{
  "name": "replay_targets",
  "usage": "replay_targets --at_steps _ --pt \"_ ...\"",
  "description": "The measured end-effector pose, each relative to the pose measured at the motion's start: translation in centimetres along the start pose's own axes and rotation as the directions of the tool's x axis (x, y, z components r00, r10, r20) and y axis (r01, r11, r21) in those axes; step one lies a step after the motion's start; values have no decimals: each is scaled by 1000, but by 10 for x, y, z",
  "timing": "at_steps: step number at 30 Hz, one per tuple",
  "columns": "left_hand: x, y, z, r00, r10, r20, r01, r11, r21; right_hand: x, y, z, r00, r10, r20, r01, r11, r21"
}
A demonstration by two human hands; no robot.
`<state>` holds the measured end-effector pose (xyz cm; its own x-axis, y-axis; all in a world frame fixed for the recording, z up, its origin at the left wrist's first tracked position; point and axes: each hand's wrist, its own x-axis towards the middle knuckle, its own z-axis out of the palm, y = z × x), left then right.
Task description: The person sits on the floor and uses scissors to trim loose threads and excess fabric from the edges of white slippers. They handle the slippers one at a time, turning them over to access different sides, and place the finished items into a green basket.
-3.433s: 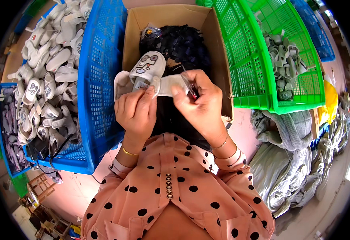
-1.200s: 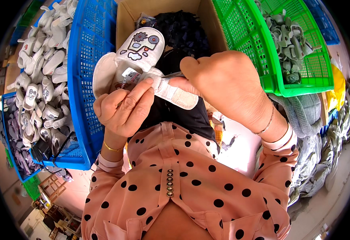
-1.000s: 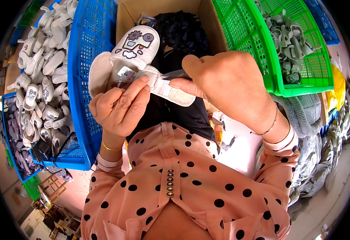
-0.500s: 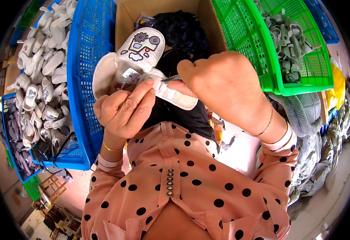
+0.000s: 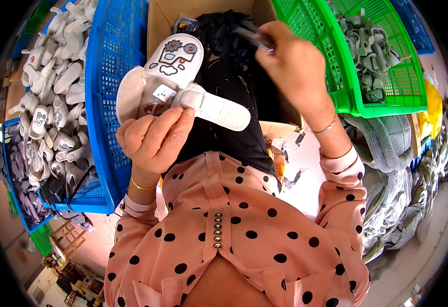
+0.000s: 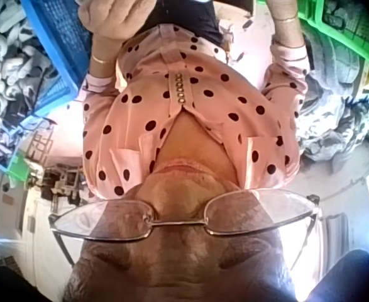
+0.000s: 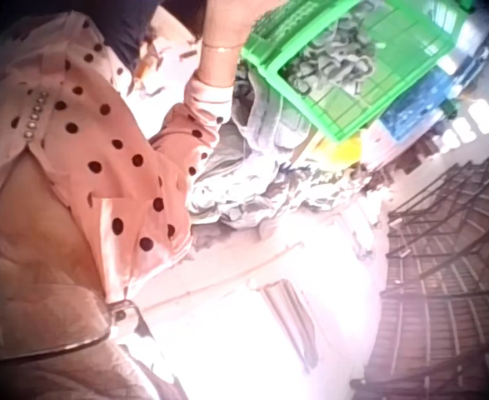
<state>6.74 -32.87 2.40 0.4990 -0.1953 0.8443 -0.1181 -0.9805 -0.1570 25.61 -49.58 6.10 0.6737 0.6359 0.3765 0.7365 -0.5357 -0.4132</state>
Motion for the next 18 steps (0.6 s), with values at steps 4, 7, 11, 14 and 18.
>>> replay_targets --at_steps 4,7,11,14,18 --pt "-3 3 1 999 34 -15 -35 996 -79 -22 -18 2 934 -143 327 -54 848 527" --pt "-5 6 3 999 42 -27 -45 991 -129 -30 -23 9 741 -167 650 -480 545 687" --pt "-5 6 7 999 -50 -10 47 979 -196 -40 -29 11 787 -128 603 -541 326 775" --pt "-3 1 11 986 -141 91 163 934 -319 -45 -30 16 833 -59 550 -493 372 786" --pt "11 -6 4 908 -261 328 401 766 -502 -47 -25 18 861 0 509 -461 423 780"
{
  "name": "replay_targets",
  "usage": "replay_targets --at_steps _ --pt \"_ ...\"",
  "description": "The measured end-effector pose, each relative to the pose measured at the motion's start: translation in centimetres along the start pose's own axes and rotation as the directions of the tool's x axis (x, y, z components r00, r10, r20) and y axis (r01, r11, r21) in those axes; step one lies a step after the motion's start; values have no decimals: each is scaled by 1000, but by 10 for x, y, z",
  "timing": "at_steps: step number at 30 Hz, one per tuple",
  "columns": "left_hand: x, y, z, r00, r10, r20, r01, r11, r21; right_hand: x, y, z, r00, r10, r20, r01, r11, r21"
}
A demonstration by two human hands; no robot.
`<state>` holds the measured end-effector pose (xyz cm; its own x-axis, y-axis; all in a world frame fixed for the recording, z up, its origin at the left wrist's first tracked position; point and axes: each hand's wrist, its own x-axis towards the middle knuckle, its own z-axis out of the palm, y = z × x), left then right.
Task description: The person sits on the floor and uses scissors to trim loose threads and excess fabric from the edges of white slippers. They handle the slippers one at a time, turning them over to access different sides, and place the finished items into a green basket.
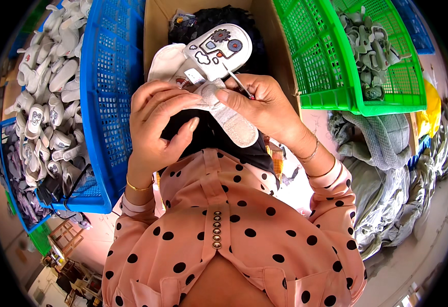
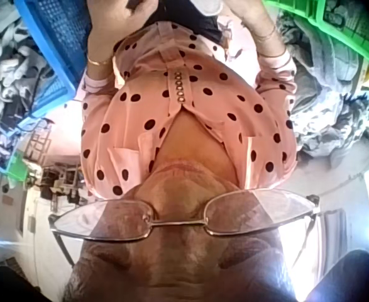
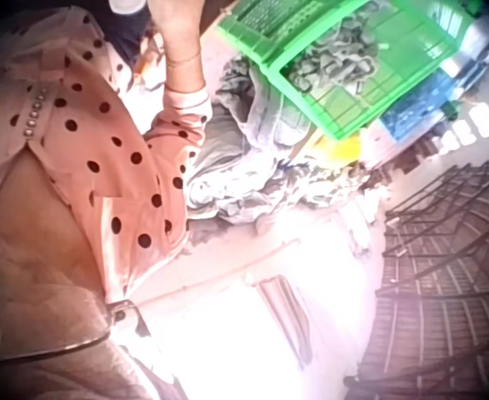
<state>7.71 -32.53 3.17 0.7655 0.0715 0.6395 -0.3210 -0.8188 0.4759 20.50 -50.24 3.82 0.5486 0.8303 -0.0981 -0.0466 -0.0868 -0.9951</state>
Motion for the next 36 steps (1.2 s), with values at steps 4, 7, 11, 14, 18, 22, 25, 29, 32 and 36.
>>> replay_targets --at_steps 4,7,11,14,18,22,25,29,32,36 --pt "2 -3 7 1000 28 10 -28 999 37 -1 4 1 999 -5 -37 1 995 -98" --pt "4 -3 13 999 20 -25 -19 999 29 -1 0 6 996 -65 -63 55 987 -150" --pt "6 -1 19 1000 27 -2 -27 1000 -1 2 6 10 974 -204 -97 174 953 -248" --pt "12 7 15 999 -34 40 44 966 -256 4 10 7 974 -195 -119 164 959 -231" --pt "-5 11 -2 944 -261 -204 152 888 -434 0 7 2 971 -123 -205 100 988 -121" --pt "-18 13 1 818 -567 100 510 632 -584 -3 1 6 963 -146 -226 138 989 -51" --pt "-17 19 15 714 -635 295 569 280 -773 -2 3 11 957 -176 -229 162 984 -78" --pt "-6 20 24 663 -688 294 522 144 -841 -5 10 16 943 -242 -228 206 963 -171" --pt "-5 18 33 628 -728 275 527 138 -838 -10 26 24 944 -239 -226 195 961 -198" --pt "-5 16 41 627 -768 128 464 236 -854 -23 36 28 988 -5 -157 -5 998 -65"
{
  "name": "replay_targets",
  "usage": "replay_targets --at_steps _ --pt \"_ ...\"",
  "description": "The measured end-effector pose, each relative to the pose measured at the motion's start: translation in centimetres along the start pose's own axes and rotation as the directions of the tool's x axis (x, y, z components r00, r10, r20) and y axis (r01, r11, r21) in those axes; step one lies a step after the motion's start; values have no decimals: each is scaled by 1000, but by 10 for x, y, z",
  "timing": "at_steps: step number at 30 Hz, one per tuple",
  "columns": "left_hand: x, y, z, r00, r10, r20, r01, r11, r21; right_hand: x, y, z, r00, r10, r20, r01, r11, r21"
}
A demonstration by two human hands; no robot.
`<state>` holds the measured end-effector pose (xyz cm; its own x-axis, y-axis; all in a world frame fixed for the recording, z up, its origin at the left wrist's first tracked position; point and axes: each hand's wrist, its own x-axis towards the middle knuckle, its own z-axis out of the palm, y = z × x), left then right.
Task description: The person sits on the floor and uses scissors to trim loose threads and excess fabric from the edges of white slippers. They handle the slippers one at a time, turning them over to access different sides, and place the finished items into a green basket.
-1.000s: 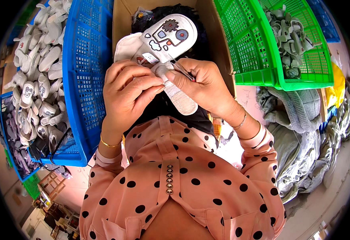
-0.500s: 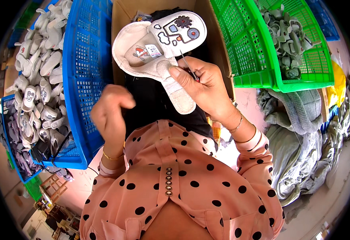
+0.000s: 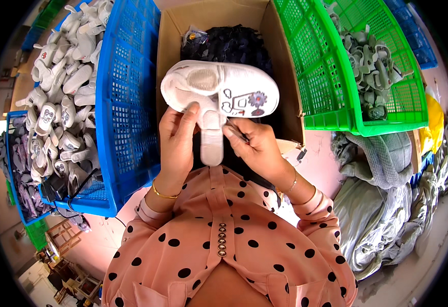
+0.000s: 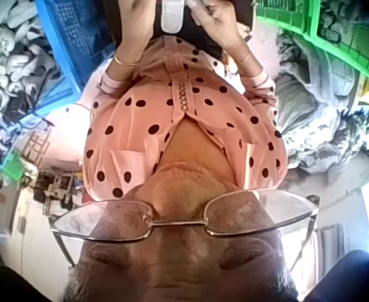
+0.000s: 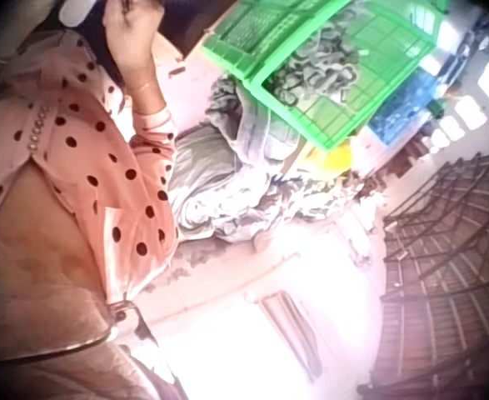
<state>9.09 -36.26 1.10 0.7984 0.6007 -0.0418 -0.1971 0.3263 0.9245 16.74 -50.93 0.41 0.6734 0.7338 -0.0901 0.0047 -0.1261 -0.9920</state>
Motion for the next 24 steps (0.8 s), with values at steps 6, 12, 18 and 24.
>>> replay_targets --at_steps 6,12,18,24 --pt "2 -1 -24 998 -58 -20 60 983 175 -22 8 -30 960 -39 -276 28 999 -44" --pt "-11 0 -20 972 -234 27 228 964 135 -1 1 -34 973 -106 -207 86 991 -104" --pt "-2 12 -32 968 233 93 -215 579 786 8 18 -59 985 160 -61 -140 958 251" --pt "32 33 -21 673 455 583 -709 174 683 19 19 -65 982 176 67 -182 977 108"
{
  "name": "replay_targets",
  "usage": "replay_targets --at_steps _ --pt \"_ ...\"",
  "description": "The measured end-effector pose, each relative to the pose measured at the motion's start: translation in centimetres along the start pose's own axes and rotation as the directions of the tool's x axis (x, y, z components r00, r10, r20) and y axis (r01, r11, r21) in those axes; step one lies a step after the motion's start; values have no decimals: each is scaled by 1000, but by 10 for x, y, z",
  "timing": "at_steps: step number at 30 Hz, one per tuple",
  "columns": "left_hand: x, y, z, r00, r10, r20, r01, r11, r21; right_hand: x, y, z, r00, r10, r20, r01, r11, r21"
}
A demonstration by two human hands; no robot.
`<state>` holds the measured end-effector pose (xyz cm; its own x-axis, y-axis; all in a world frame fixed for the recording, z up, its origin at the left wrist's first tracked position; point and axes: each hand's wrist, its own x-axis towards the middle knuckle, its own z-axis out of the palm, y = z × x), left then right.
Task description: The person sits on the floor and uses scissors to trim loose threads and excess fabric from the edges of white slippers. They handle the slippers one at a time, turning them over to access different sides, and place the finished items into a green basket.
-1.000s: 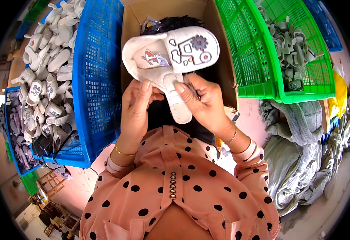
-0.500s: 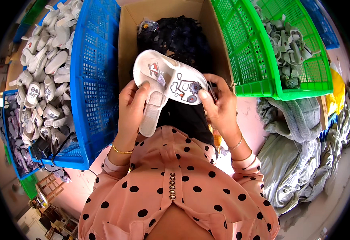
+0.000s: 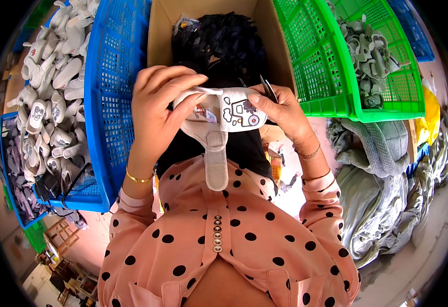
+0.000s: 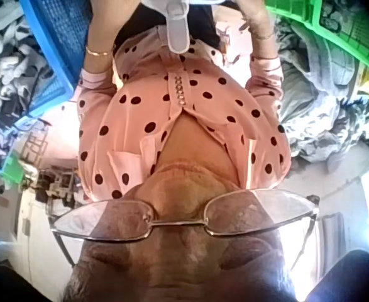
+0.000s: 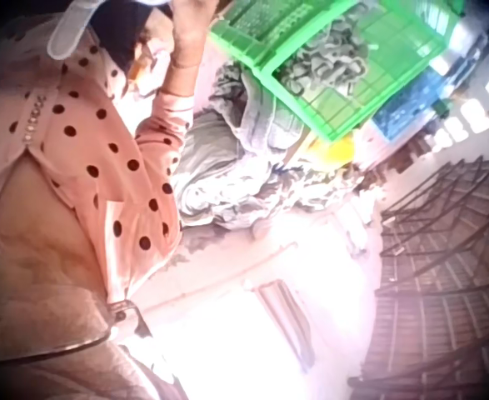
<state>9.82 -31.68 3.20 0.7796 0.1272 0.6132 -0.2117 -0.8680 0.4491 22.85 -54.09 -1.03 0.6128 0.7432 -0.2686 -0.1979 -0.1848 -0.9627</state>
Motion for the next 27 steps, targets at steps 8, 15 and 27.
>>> replay_targets --at_steps 8,15,27 --pt "-11 -2 10 808 -391 440 575 687 -445 9 -9 -2 992 -108 69 122 961 -248" --pt "-42 0 20 783 -479 397 621 626 -471 0 -9 21 917 -399 3 294 671 -681" --pt "-42 5 11 749 -499 436 662 538 -522 25 -19 39 917 -387 -97 306 839 -450"
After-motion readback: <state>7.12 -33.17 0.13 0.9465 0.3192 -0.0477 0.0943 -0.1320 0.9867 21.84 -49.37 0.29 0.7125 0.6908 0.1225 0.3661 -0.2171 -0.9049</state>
